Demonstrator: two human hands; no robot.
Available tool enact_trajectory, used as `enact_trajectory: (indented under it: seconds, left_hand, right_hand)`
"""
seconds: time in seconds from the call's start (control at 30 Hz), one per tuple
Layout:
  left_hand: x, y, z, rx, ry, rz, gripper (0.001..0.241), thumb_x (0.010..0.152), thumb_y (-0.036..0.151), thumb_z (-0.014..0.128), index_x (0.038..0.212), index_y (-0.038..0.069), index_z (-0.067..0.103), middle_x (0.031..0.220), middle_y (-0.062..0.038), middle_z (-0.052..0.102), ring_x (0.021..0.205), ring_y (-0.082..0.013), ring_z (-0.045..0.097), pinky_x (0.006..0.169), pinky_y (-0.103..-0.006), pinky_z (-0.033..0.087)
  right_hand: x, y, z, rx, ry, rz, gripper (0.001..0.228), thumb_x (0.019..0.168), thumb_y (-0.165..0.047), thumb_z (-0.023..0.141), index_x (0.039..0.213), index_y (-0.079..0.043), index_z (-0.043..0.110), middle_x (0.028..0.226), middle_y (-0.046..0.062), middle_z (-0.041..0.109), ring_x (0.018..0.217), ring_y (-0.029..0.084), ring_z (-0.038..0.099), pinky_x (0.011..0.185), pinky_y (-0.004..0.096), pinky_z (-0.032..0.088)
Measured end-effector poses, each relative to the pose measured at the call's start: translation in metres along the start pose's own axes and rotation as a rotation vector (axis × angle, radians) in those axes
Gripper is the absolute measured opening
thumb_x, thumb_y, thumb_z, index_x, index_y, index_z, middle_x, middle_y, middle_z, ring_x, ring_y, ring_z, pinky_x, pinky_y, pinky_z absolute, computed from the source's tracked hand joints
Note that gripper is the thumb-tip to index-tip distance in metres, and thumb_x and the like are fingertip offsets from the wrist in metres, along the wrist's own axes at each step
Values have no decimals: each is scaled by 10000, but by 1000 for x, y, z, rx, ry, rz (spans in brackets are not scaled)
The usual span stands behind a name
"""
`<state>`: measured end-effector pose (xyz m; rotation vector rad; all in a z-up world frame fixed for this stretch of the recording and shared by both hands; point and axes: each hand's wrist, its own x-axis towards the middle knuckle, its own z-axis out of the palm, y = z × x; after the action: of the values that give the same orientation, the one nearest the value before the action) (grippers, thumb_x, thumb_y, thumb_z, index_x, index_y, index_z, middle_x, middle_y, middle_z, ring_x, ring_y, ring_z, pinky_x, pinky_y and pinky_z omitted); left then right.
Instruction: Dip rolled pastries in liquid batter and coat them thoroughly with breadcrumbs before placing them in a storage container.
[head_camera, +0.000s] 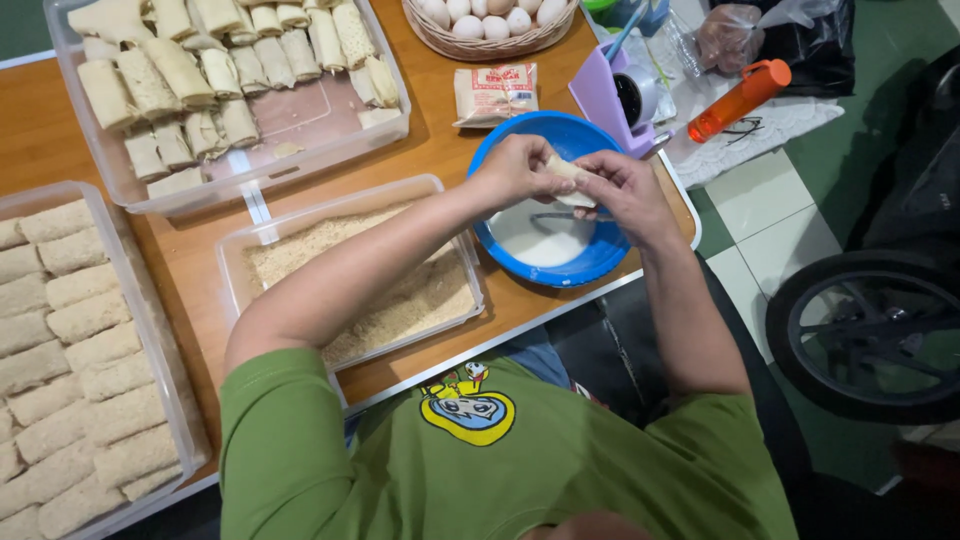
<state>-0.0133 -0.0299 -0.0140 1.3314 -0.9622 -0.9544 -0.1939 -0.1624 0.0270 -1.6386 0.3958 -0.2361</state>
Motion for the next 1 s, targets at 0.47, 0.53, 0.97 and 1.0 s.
enact_trajectory:
  seconds: [0.47,0.53,0.97,1.0]
  left_hand:
    - [0,-13,10,-149,-12,-18,349,801,75,867,994,-16,590,948,-129,735,830,-184,753,671,-306,667]
    - [1,-18,12,-136,-6,-5,380,783,62,873,1023,-6,585,952,-117,726,833,-174,742,679,-303,663]
    - [-8,-24,14,-129,47,2,363,838,27,827,1116,-13,597,962,-126,744,827,-163,743,674,-288,622]
    - [-11,-19,15,-190,37,-2,387,831,40,822,1142,3,594,971,-110,744,827,-161,745,682,-293,628]
  right_hand:
    - [1,23,-12,-1,-6,-75,363,923,39,721,1282,47,670,1015,91,742,767,104,699,667,228,580]
    - [2,27,-15,8,6,-56,357,919,45,716,1273,46,675,1000,93,746,750,109,701,651,227,578]
    - [9,36,-23,-42,-124,-222,411,906,54,738,1310,37,664,1119,62,720,903,80,683,776,226,579]
    - [10,38,-26,-46,-103,-149,389,916,45,728,1302,26,684,1050,63,737,800,74,680,692,220,568]
